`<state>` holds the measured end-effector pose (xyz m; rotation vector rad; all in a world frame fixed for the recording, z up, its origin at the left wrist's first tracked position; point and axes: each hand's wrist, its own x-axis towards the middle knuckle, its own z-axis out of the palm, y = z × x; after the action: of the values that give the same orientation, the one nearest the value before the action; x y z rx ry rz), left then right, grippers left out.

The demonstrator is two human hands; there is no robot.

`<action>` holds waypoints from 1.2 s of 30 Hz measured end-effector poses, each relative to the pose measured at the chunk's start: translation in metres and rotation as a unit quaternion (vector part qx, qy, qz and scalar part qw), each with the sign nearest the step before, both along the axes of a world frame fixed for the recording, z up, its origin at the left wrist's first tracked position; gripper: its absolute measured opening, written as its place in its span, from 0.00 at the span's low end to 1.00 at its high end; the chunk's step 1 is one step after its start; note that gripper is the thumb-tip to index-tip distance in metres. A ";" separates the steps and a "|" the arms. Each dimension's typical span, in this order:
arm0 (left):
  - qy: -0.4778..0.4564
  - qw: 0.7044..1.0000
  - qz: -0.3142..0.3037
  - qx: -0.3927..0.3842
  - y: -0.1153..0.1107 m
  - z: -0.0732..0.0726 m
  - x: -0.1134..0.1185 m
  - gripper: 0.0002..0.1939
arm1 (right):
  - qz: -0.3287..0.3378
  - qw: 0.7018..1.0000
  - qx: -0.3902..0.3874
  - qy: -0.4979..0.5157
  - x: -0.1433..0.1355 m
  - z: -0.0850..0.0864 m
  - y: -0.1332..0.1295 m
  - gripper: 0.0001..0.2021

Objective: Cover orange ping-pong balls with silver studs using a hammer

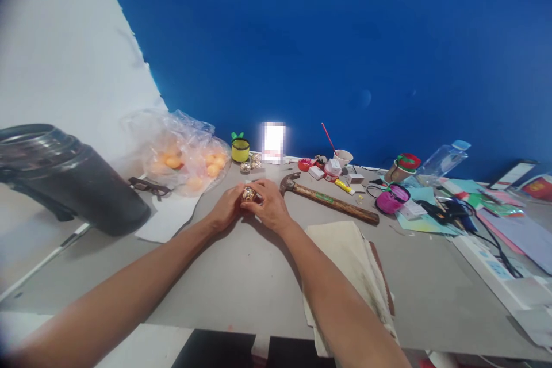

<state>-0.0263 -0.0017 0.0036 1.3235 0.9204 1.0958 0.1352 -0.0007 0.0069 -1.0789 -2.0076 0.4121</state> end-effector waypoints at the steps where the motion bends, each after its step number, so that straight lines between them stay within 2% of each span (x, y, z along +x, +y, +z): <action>1: -0.016 1.000 -0.018 -0.005 -0.001 0.001 0.000 0.30 | 0.000 1.000 -0.004 0.004 0.000 -0.002 0.000 0.20; 4: -0.008 0.999 -0.035 -0.002 -0.001 0.002 0.000 0.24 | 0.002 1.000 -0.020 0.006 0.001 -0.010 0.001 0.21; 8: 0.088 0.995 0.001 0.052 -0.002 0.003 -0.001 0.19 | 0.020 0.999 -0.020 -0.017 0.003 -0.016 0.002 0.26; 11: 0.138 0.986 0.003 0.093 -0.005 0.005 -0.001 0.16 | 0.024 0.998 -0.036 -0.048 0.005 -0.016 0.002 0.29; 14: 0.149 0.984 0.009 0.098 -0.007 0.005 0.000 0.15 | 0.026 0.997 -0.045 -0.062 0.007 -0.016 0.003 0.29; 16: 0.142 0.985 0.041 0.087 -0.006 0.003 0.000 0.16 | 0.018 0.997 -0.039 -0.057 0.010 -0.016 0.004 0.27; 20: 0.087 0.987 0.131 0.023 0.004 -0.002 -0.004 0.20 | -0.048 0.998 -0.022 -0.039 0.016 -0.017 0.009 0.17; 24: 0.020 0.987 0.160 -0.010 0.016 -0.006 -0.009 0.20 | -0.138 0.989 0.023 -0.036 0.021 -0.016 0.011 0.11; 27: 0.045 0.986 0.160 -0.006 0.018 -0.007 -0.009 0.19 | -0.164 0.984 0.035 -0.052 0.024 -0.015 0.011 0.12; 31: 0.107 0.979 0.168 0.031 0.013 -0.005 -0.010 0.18 | -0.189 0.978 -0.005 -0.089 0.024 -0.010 0.013 0.11; 36: 0.135 0.975 0.169 0.051 0.011 -0.003 -0.011 0.16 | -0.230 0.956 -0.072 -0.167 0.017 0.015 0.025 0.11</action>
<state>-0.0377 0.0091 0.0006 1.4593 1.3445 1.2536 0.1525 0.0238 0.0222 -1.7539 -1.9427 0.1349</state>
